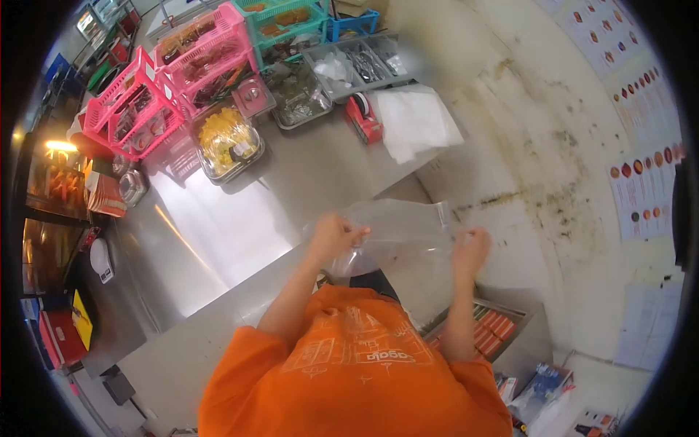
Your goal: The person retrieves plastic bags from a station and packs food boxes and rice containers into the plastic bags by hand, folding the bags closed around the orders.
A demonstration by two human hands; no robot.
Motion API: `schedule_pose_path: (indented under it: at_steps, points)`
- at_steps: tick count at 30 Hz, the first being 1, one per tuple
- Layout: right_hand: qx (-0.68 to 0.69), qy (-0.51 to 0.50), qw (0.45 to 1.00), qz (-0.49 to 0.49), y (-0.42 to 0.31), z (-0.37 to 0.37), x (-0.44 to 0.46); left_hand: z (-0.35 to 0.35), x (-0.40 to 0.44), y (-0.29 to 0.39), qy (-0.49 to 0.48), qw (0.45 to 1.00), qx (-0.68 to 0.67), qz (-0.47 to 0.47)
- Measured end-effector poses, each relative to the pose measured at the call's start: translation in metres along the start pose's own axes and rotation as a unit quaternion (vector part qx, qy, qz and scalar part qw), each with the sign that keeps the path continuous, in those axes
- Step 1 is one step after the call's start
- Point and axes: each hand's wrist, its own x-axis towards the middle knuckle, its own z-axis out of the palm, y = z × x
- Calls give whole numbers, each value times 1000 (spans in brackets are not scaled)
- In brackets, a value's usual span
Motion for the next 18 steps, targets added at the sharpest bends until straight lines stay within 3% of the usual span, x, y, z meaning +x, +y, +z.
schedule_pose_path:
  at_steps: [1,3,4,7,8,10,11,13,14,17,18]
  points:
    - [-10,16,999,-50,-34,-6,-14,12,-12,2,10,1000,4,-7]
    - [147,-202,963,103,-88,-15,-65,55,-27,-11,22,984,-165,65]
    - [205,-243,939,134,-108,-14,-86,73,-33,-15,21,964,-245,99]
    - [275,-324,875,234,-102,-14,-119,107,-54,-2,69,994,-58,60]
    - [280,-347,854,270,-91,-17,-128,113,-60,1,36,994,-77,72]
    - [463,-260,754,387,-85,-30,-131,113,-68,8,-32,989,-113,85]
    - [545,-207,688,432,-82,-38,-133,114,-71,4,51,967,77,236]
    - [674,-95,579,449,-72,-61,-134,106,-47,-32,84,957,49,273]
    - [732,-37,516,444,-70,-73,-136,104,-18,-69,31,977,-157,143]
    - [788,-89,417,444,-75,-108,-168,89,28,-83,82,981,1,174]
    - [762,-81,461,447,-70,-116,-185,85,30,-68,113,978,77,157]
